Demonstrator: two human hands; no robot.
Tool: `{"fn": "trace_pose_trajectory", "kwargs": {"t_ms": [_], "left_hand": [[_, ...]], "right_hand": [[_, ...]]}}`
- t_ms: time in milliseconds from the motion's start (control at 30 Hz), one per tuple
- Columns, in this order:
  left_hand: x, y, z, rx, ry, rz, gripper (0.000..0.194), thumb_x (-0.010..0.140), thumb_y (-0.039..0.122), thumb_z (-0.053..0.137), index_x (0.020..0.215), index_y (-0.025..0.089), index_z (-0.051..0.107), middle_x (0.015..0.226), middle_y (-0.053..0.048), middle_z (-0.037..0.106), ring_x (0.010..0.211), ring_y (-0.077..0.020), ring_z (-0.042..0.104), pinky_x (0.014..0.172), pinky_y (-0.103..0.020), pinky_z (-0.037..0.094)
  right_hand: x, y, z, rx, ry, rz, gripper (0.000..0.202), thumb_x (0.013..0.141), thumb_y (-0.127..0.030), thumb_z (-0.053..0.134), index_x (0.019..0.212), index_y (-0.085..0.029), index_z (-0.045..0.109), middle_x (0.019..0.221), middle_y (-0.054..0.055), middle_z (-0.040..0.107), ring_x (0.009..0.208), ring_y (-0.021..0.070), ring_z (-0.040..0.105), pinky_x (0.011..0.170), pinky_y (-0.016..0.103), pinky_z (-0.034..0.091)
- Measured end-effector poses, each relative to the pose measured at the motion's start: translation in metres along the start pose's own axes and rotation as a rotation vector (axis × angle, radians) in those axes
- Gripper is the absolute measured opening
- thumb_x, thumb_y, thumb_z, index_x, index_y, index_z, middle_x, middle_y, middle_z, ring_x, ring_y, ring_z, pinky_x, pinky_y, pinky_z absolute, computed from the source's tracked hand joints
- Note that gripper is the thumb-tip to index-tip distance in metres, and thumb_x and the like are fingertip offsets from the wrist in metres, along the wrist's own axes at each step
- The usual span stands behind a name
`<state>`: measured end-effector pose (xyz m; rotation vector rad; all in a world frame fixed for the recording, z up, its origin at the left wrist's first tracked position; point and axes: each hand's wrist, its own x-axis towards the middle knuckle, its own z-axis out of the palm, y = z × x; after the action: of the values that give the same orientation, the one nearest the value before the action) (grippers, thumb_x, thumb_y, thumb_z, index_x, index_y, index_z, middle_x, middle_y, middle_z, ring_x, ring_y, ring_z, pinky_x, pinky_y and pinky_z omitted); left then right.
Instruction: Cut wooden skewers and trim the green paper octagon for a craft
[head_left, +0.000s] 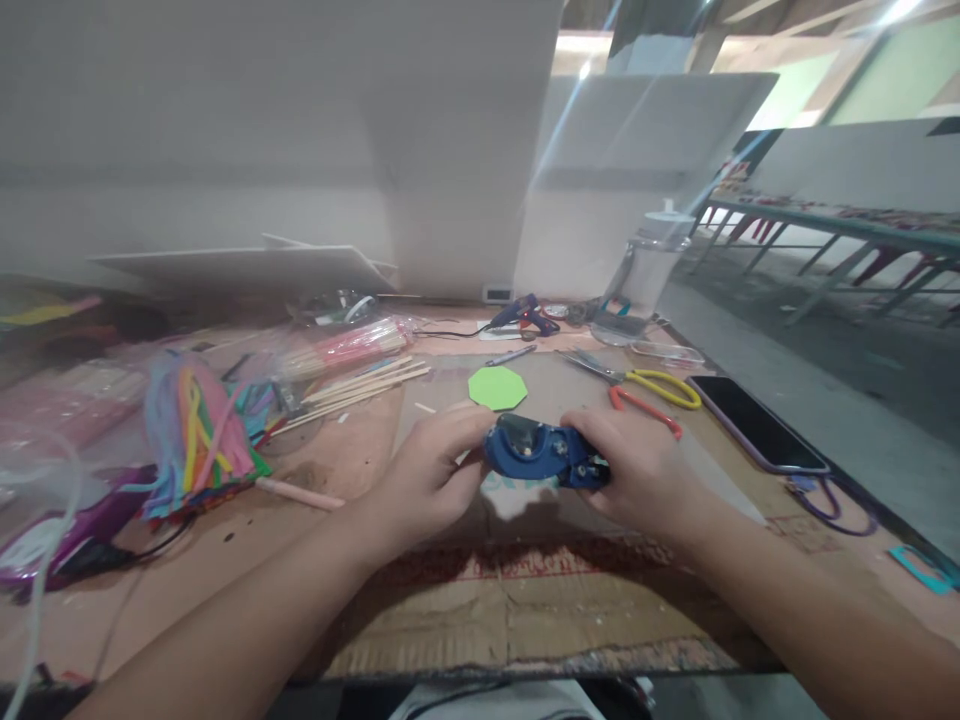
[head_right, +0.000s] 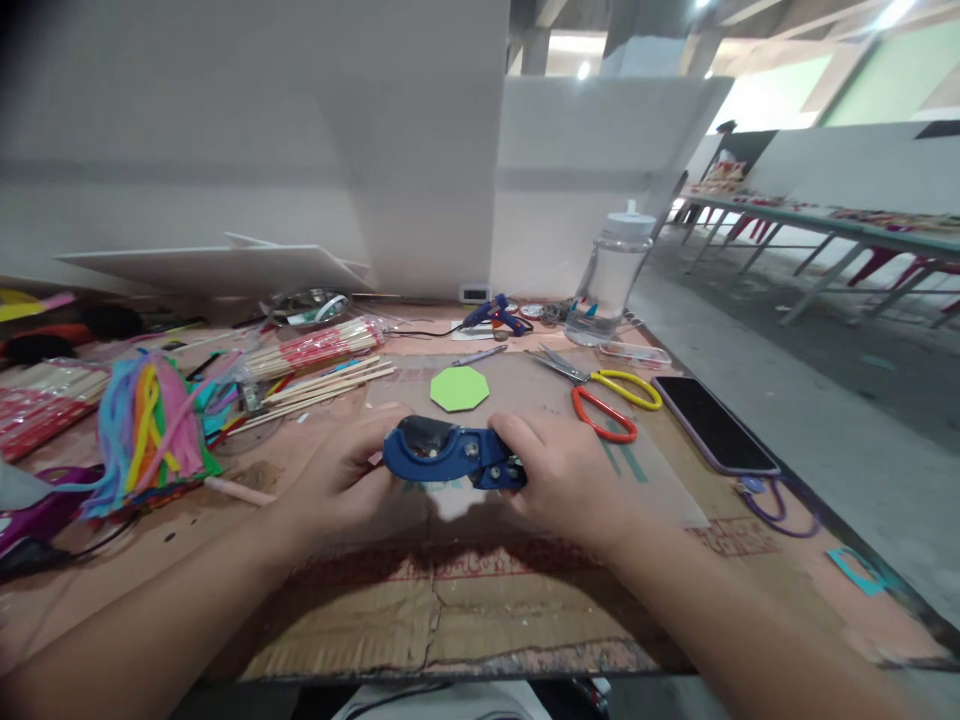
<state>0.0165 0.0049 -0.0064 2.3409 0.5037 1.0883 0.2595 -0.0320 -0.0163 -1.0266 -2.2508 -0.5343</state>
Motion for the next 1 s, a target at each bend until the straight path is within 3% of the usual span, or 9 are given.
{"fn": "trace_pose_trajectory", "kwargs": {"t_ms": [133, 367, 600, 767, 1000], "left_hand": [[0.0, -0.002, -0.001, -0.015, 0.003, -0.054, 0.023, 0.093, 0.003, 0.047, 0.079, 0.017, 0.056, 0.075, 0.002, 0.056, 0.075, -0.012, 0.053, 0.071, -0.023, 0.039], [0.001, -0.008, -0.002, -0.17, 0.067, -0.244, 0.02, 0.103, 0.026, 0.049, 0.097, 0.019, 0.066, 0.084, 0.0, 0.065, 0.078, -0.0118, 0.06, 0.073, -0.023, 0.045], [0.001, -0.007, 0.0, -0.178, 0.034, -0.242, 0.027, 0.105, 0.031, 0.044, 0.092, 0.019, 0.065, 0.083, -0.001, 0.064, 0.081, -0.0143, 0.061, 0.078, -0.026, 0.046], [-0.003, -0.01, 0.002, -0.153, 0.003, -0.237, 0.023, 0.104, 0.03, 0.045, 0.105, 0.019, 0.065, 0.094, -0.004, 0.066, 0.088, -0.0168, 0.062, 0.079, -0.029, 0.047], [0.001, -0.003, 0.001, -0.013, -0.028, -0.139, 0.021, 0.099, 0.015, 0.044, 0.082, 0.018, 0.057, 0.087, -0.002, 0.06, 0.087, -0.017, 0.055, 0.078, -0.028, 0.042]], "right_hand": [[-0.002, 0.003, 0.003, -0.028, 0.014, -0.004, 0.021, 0.078, -0.017, 0.054, 0.098, -0.019, 0.057, 0.07, 0.002, 0.065, 0.06, 0.0193, 0.059, 0.055, 0.031, 0.039], [-0.002, 0.022, 0.014, 0.124, 0.121, 0.215, 0.04, 0.078, -0.025, 0.067, 0.115, -0.022, 0.054, 0.097, 0.007, 0.067, 0.085, 0.0247, 0.065, 0.073, 0.035, 0.05], [-0.002, 0.016, 0.013, 0.089, 0.009, 0.165, 0.043, 0.078, -0.024, 0.062, 0.119, -0.019, 0.052, 0.1, 0.012, 0.064, 0.092, 0.0313, 0.063, 0.077, 0.044, 0.05], [0.004, 0.008, 0.011, 0.06, 0.001, 0.117, 0.04, 0.077, -0.021, 0.06, 0.116, -0.018, 0.052, 0.096, 0.011, 0.064, 0.085, 0.0298, 0.062, 0.072, 0.041, 0.049], [0.005, 0.004, 0.01, 0.061, -0.019, 0.082, 0.039, 0.078, -0.02, 0.06, 0.116, -0.016, 0.052, 0.093, 0.011, 0.064, 0.082, 0.0276, 0.061, 0.071, 0.039, 0.047]]}}
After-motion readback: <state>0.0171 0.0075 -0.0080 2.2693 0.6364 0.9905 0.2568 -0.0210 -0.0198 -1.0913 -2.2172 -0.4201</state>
